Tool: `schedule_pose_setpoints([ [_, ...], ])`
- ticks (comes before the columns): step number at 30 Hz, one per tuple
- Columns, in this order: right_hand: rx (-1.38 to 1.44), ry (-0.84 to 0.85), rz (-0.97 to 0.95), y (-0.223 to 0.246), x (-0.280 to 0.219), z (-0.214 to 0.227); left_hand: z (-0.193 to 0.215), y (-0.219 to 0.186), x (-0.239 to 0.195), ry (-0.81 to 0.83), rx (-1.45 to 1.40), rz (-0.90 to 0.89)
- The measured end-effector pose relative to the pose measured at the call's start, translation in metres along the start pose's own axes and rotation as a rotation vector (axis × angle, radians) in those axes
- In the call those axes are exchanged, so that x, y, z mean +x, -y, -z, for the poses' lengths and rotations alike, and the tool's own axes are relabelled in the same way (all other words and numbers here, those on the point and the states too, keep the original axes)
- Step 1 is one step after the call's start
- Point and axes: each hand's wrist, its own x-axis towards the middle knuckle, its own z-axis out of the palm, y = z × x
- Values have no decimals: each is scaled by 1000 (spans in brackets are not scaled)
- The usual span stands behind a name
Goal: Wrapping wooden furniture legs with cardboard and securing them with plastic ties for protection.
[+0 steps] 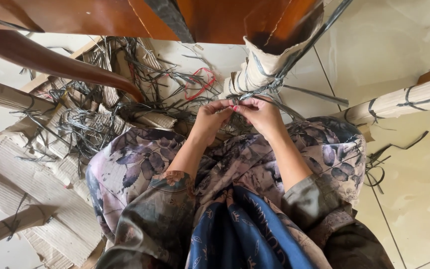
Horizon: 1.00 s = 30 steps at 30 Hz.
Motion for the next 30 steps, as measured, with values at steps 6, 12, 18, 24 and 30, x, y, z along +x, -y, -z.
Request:
schedule_pose_setpoints([
  [6,-328,-62,-55,-3,1,-4,-11,-35,-19,-44,33,53],
  [12,-332,-182,-1,-27,9,-11,-15,-43,-25,-53,11,32],
  [18,-81,-102,31,-6,6,-10,-16,-42,-23,-30,107,48],
  [24,110,-73,93,-13,9,-10,-3,-26,-17,-2,263,-9],
  [30,87,-97,150,-4,6,-11,-2,-41,-30,-90,532,-291],
])
